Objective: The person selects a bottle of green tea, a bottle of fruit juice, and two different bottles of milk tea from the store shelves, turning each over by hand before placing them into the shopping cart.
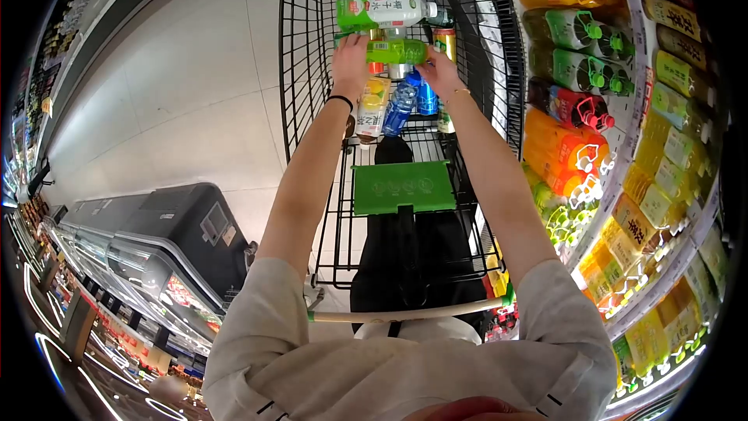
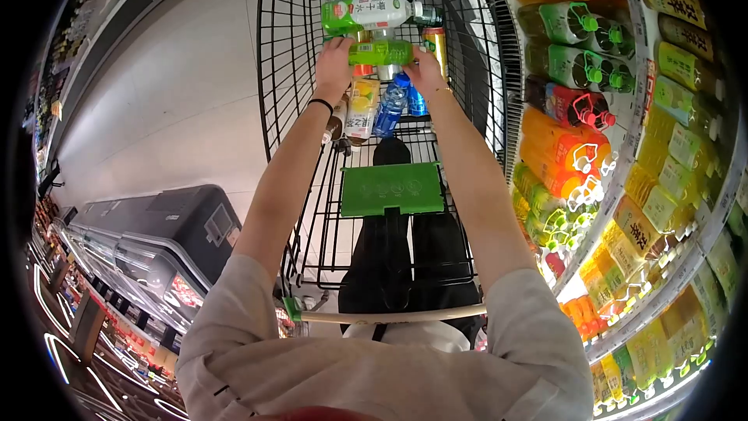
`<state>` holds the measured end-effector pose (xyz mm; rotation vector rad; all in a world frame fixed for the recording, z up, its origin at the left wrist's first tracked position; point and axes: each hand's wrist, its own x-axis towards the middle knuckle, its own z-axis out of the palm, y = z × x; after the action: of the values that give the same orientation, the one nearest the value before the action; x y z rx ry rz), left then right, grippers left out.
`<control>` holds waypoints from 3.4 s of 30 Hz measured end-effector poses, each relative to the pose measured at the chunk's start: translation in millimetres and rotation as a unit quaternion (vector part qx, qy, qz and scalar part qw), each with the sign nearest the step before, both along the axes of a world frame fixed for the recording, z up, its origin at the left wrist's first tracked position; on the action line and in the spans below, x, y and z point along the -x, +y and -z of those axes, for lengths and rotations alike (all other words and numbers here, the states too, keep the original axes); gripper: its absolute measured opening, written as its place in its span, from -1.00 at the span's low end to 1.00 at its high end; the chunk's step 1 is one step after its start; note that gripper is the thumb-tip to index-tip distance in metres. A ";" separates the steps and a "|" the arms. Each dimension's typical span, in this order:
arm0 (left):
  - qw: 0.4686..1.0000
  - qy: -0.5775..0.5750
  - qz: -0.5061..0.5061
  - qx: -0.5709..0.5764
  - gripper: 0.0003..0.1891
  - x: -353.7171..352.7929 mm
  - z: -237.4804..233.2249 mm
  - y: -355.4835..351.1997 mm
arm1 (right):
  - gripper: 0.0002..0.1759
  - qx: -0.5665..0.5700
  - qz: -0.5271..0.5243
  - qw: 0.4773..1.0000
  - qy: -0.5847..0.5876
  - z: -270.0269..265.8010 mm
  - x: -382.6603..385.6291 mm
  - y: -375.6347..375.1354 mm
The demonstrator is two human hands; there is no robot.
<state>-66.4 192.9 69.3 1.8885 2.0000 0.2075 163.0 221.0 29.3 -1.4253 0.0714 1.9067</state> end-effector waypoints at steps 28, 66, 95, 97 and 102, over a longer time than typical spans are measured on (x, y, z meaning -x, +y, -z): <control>0.991 -0.055 -0.073 -0.096 -0.42 35.4 5.9 161.4 | -0.52 -0.217 -0.253 0.818 -0.468 3.2 36.3 179.6; 0.985 -0.161 0.062 0.002 -0.77 -108.7 -292.3 -361.1 | -0.77 -0.476 -0.529 0.534 -0.457 -362.1 -142.0 -324.4; 0.972 -0.053 0.223 0.045 0.31 -123.4 -339.5 -444.8 | -0.63 -0.404 -0.258 0.535 -0.696 -366.9 -219.4 -524.4; 0.973 -0.055 0.222 0.042 0.29 -123.6 -346.4 -442.4 | -0.62 -0.407 -0.246 0.549 -0.688 -361.0 -216.5 -520.6; 0.973 -0.066 0.219 0.023 0.26 -121.5 -349.8 -435.5 | -0.61 -0.405 -0.248 0.562 -0.677 -365.5 -212.9 -512.0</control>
<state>55.1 -242.6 419.1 2.1640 1.4460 0.1566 375.8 -290.9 394.8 -1.8135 -1.8200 0.3895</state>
